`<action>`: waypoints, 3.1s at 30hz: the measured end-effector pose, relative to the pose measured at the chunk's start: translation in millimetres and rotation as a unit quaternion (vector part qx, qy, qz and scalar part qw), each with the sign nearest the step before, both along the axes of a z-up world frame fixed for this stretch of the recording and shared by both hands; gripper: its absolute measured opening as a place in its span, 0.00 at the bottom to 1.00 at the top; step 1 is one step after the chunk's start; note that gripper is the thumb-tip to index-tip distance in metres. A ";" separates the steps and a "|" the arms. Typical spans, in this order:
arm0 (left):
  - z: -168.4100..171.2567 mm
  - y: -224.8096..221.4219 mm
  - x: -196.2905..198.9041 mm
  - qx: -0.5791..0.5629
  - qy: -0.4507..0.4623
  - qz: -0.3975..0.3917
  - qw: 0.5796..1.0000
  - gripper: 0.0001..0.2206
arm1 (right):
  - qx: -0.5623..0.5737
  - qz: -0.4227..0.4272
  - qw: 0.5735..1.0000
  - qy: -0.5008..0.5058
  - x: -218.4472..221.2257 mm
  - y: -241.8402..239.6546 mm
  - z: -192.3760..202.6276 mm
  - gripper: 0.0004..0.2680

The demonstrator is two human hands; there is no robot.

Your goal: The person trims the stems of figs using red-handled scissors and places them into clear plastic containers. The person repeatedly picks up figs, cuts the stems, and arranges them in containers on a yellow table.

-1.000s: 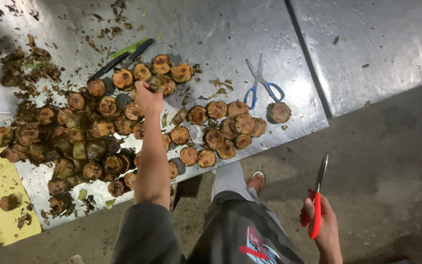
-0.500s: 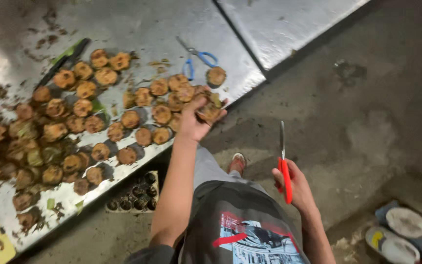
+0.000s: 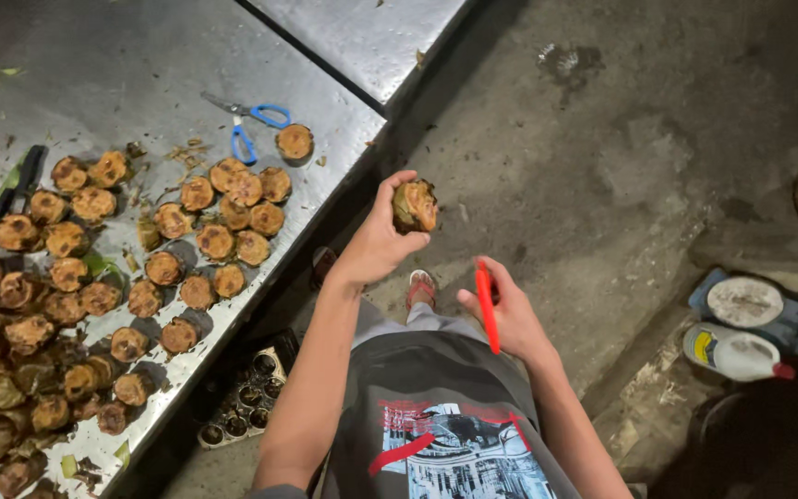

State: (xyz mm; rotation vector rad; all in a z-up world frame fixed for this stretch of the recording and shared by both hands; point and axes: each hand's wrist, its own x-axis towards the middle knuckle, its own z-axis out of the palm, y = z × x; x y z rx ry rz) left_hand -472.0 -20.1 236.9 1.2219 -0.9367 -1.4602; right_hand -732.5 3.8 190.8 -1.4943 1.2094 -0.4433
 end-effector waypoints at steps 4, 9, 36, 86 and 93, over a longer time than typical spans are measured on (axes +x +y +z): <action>-4.1 5.0 -13.6 -0.106 -0.146 -0.033 0.983 0.37 | 0.053 0.019 0.998 0.022 12.5 -13.6 20.2 0.26; -14.5 10.1 -25.4 -0.055 0.008 -0.010 0.998 0.36 | 0.105 0.010 0.994 -0.031 22.8 -23.1 34.8 0.22; -32.6 21.6 -2.0 0.066 0.080 0.062 0.993 0.29 | 0.209 -0.045 0.977 -0.012 30.9 -14.0 26.6 0.17; -152.5 178.4 497.1 0.156 -0.142 0.646 0.734 0.21 | 0.145 -0.013 0.972 0.186 157.1 -23.3 -27.6 0.19; -85.0 124.4 275.8 -0.115 0.576 0.456 0.668 0.27 | 0.050 0.113 0.991 0.051 131.0 -13.3 -13.5 0.28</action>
